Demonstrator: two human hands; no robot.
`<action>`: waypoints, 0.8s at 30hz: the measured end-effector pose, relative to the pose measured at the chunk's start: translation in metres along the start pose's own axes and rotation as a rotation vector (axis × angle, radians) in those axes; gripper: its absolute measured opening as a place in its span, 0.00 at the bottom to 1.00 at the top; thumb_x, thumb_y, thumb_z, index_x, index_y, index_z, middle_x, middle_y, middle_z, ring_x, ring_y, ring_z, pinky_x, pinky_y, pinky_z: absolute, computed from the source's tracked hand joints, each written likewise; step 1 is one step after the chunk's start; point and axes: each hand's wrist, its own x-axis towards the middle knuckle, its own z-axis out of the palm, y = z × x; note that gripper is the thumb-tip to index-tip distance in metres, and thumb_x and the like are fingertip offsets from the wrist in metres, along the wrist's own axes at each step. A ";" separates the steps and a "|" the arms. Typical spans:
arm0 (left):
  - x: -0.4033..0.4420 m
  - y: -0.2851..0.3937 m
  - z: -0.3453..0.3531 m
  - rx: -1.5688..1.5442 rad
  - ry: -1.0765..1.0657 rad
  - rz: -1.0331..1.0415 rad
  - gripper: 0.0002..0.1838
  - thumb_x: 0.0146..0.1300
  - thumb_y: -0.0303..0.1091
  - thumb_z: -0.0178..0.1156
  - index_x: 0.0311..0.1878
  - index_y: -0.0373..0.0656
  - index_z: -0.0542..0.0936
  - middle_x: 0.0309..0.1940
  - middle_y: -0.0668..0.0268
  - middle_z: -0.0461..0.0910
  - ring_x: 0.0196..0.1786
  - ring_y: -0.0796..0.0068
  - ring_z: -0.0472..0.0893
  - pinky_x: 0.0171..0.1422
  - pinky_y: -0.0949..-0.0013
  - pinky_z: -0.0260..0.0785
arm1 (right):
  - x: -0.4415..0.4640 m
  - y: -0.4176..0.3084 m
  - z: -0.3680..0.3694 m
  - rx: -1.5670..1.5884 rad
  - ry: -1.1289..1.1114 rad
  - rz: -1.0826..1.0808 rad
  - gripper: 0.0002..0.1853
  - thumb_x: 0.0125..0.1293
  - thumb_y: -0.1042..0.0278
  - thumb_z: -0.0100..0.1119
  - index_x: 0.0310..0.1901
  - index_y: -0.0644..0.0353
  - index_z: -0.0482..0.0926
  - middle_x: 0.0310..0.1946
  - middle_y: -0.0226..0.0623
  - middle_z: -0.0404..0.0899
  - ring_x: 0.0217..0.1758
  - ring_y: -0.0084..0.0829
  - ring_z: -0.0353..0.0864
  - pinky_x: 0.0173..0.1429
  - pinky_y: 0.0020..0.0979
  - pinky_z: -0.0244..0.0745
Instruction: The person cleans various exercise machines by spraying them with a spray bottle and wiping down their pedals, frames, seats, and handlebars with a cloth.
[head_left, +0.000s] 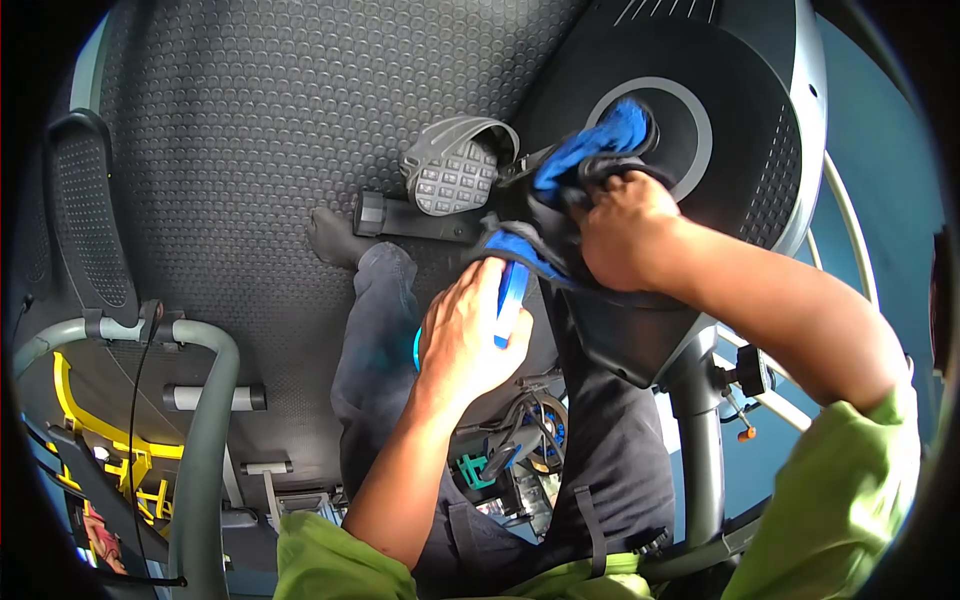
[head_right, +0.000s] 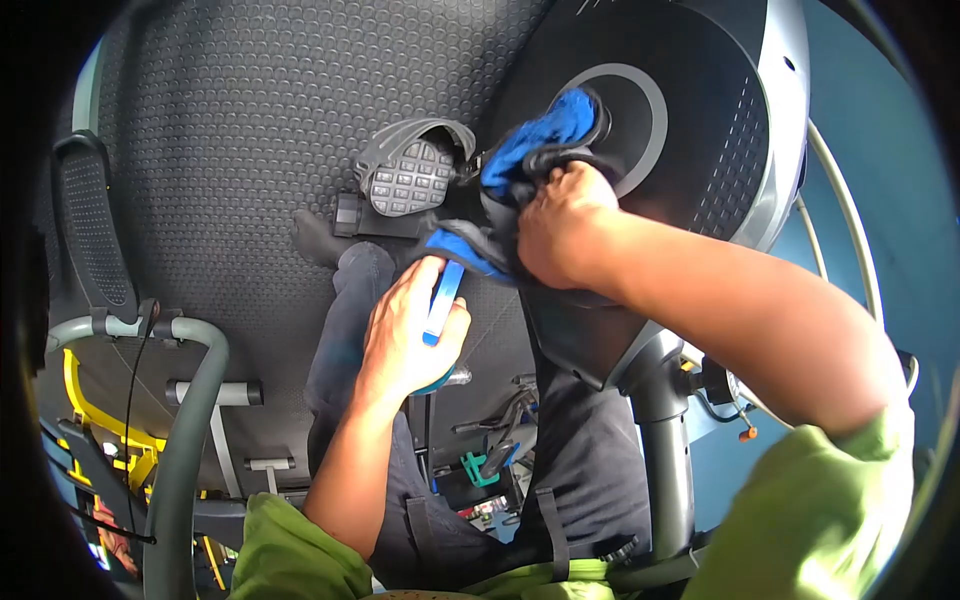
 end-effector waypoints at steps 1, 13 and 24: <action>0.000 -0.001 0.001 -0.045 -0.007 -0.012 0.21 0.54 0.30 0.61 0.53 0.38 0.73 0.40 0.50 0.80 0.42 0.46 0.82 0.48 0.52 0.74 | 0.012 0.001 -0.007 0.116 0.022 0.070 0.26 0.72 0.61 0.43 0.66 0.67 0.72 0.66 0.45 0.74 0.67 0.42 0.75 0.69 0.45 0.64; -0.003 -0.002 -0.002 -0.074 0.006 0.006 0.22 0.54 0.30 0.60 0.54 0.38 0.73 0.41 0.51 0.80 0.43 0.45 0.82 0.50 0.52 0.75 | 0.025 0.164 -0.041 0.154 0.250 0.510 0.18 0.53 0.60 0.60 0.45 0.56 0.84 0.35 0.45 0.86 0.38 0.40 0.88 0.40 0.42 0.82; -0.001 -0.005 -0.007 -0.040 -0.018 -0.046 0.23 0.55 0.32 0.60 0.56 0.37 0.74 0.44 0.49 0.80 0.46 0.46 0.82 0.53 0.52 0.74 | 0.124 0.146 -0.032 0.351 -0.284 -0.124 0.28 0.58 0.41 0.64 0.52 0.55 0.85 0.52 0.44 0.84 0.58 0.42 0.79 0.65 0.39 0.69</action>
